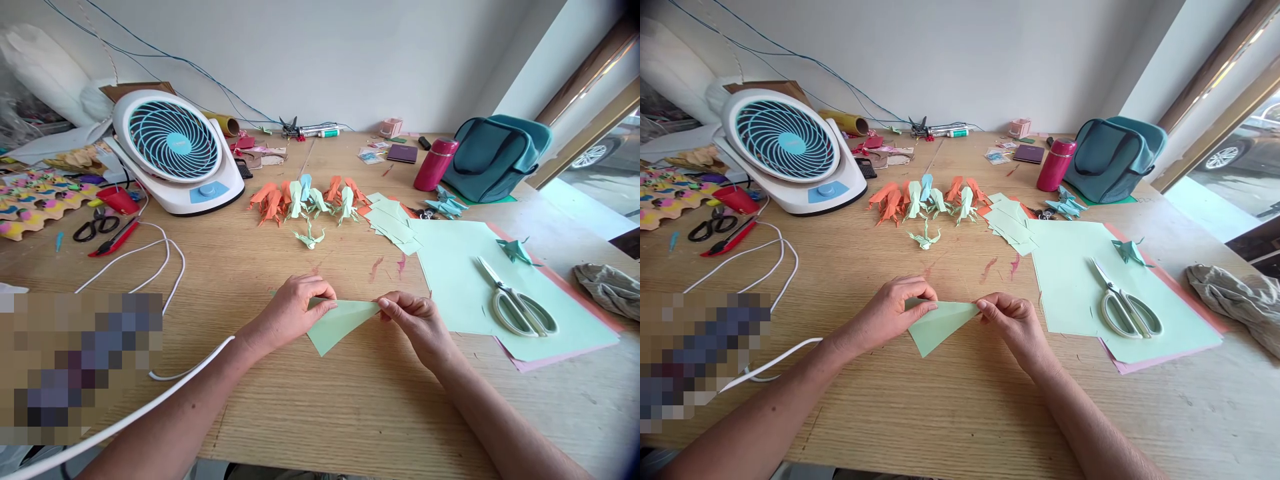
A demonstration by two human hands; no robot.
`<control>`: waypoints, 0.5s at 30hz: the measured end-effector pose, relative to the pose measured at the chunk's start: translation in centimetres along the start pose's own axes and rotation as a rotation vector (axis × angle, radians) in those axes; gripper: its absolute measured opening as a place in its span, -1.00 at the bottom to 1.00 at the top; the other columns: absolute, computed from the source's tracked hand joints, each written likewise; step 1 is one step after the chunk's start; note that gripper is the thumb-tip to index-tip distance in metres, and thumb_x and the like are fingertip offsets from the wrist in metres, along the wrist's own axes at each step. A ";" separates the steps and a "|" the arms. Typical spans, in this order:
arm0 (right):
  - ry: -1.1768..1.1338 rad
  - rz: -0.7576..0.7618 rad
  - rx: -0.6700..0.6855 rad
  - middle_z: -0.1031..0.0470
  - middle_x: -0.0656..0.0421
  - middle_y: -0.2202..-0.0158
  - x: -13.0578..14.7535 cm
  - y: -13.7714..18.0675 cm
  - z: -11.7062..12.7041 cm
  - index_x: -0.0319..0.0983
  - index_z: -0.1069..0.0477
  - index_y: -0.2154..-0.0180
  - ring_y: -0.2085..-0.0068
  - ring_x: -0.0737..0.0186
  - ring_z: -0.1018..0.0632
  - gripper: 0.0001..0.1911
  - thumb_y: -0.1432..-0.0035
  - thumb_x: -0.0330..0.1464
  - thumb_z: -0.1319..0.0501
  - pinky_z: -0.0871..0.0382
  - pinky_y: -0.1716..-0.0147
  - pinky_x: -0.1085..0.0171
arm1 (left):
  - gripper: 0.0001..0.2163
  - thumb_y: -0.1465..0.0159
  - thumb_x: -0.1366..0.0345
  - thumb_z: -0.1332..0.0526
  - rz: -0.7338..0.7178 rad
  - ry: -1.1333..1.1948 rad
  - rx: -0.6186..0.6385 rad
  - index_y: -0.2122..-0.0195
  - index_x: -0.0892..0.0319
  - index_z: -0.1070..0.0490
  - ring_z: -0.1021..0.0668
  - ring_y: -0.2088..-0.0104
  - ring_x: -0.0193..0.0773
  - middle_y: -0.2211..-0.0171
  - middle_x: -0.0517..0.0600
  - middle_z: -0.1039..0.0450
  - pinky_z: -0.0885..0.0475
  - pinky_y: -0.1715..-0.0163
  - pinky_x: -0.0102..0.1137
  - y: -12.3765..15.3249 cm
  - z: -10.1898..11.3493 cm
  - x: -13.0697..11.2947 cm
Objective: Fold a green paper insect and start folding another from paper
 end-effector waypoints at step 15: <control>0.702 0.324 0.014 -0.48 0.13 0.31 2.8 1.5 -1.0 -0.18 -0.46 0.29 0.38 0.27 -0.48 -0.83 -0.30 -0.39 -0.10 -0.37 0.40 0.30 | -0.86 -0.31 0.40 -0.22 0.159 -0.161 0.292 0.41 0.18 -0.48 -0.54 0.29 -0.26 0.34 -0.07 -0.53 -0.31 0.21 -0.37 0.9 -3.5 1.9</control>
Point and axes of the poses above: each hand's wrist, its own y-axis away from the middle knuckle, its own z-axis out of the back of the hand, x = y × z, the point moved 9 cm from there along -y, towards the middle knuckle
